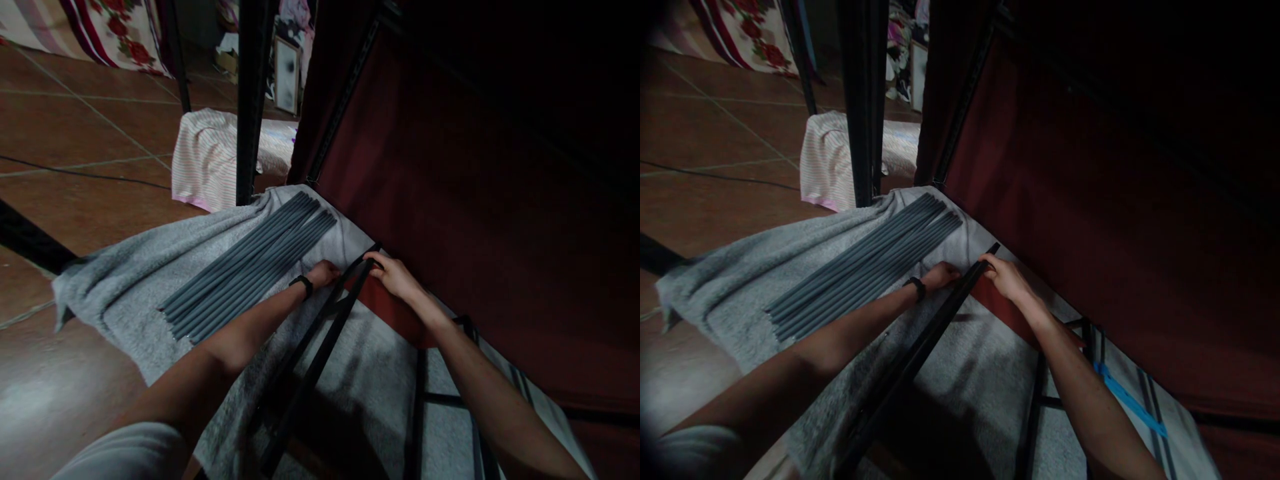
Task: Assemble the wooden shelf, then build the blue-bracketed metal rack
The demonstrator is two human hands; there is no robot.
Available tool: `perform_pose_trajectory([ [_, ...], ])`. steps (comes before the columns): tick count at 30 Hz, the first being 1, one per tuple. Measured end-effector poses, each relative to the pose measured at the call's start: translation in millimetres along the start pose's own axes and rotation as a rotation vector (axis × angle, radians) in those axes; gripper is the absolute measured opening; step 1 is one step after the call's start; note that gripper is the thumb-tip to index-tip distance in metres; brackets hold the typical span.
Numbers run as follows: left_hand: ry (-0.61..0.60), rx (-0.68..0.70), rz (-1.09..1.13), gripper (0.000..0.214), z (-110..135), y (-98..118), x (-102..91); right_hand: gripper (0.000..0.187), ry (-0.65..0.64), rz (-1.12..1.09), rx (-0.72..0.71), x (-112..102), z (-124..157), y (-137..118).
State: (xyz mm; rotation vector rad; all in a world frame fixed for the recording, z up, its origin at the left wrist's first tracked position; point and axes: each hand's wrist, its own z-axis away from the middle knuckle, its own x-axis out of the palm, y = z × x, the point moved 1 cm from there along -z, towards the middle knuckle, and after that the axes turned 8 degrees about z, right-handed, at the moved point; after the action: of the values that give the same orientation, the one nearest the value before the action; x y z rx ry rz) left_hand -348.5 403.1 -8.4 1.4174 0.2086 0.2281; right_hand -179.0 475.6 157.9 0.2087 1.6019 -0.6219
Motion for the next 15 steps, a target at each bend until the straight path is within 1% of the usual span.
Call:
perform_pose_trajectory([
  [3, 0.036, 0.005, -0.049, 0.014, -2, 3, 0.2, 0.036, -0.001, -0.008, 0.002, 1, -1, 1],
  [6, 0.035, 0.028, -0.055, 0.007, -3, 4, 1.6, 0.037, -0.004, -0.01, 0.01, 2, -1, 3],
  [8, 0.019, 0.041, -0.037, 0.009, -2, 2, 2.1, 0.037, -0.003, -0.011, 0.017, 2, -1, 4],
  [11, 0.016, 0.05, -0.008, 0.019, -1, -2, 0.4, 0.037, 0.007, -0.011, 0.022, 2, -1, 4],
  [15, 0.058, 0.055, -0.038, 0.015, -4, -6, -3.6, 0.037, 0.012, -0.003, 0.008, 1, -2, 1],
])
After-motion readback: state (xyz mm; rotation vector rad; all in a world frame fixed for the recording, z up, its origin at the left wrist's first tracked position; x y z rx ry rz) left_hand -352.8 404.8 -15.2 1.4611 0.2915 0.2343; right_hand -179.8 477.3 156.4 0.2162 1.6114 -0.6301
